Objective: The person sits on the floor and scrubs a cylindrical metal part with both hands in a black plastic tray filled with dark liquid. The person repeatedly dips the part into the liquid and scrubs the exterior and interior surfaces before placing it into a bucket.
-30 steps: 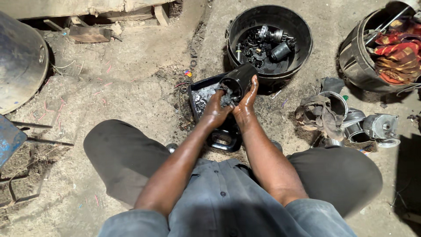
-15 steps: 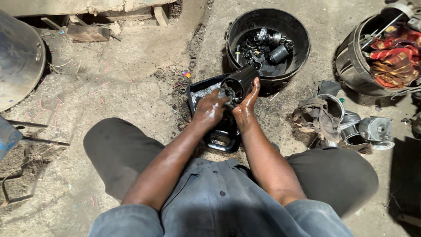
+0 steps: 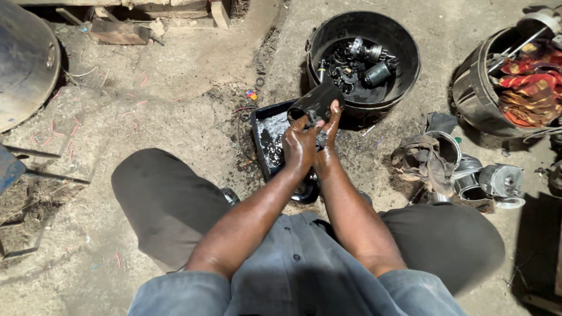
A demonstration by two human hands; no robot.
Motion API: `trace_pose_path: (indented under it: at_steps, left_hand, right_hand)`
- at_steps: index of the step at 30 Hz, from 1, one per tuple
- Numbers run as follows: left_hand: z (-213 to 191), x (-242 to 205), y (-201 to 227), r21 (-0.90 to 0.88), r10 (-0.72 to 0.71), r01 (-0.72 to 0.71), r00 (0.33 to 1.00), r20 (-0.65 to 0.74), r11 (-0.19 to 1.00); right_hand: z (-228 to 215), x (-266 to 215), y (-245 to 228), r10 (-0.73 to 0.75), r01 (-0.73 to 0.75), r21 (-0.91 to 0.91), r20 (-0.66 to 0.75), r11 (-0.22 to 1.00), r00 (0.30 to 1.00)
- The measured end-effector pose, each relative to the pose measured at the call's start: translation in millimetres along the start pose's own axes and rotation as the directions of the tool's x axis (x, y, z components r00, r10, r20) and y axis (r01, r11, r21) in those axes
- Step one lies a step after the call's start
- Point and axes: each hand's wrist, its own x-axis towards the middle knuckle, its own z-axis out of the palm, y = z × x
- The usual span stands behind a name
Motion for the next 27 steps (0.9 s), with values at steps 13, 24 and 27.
trace_pose_path:
  at_steps: [13,24,27]
  left_hand:
    - [-40.6,17.1,-29.9,0.475,0.517,-0.709,0.705,0.484,0.521]
    - [-81.4,57.6,-5.6,0.043,0.071,-0.070,0.997,-0.023,0.997]
    - [-75.2,71.8,-20.1,-0.495,-0.034,-0.061,0.983,-0.181,0.867]
  right_hand:
    - [12.8,-1.3,-1.2,-0.060,0.046,-0.178,-0.075,0.983,0.995]
    - [27.2,2.0,-5.8,0.057,-0.080,-0.141,-0.157,0.987,0.986]
    - [23.2,0.9,-8.8,0.082,-0.083,-0.010,-0.049,0.997,0.995]
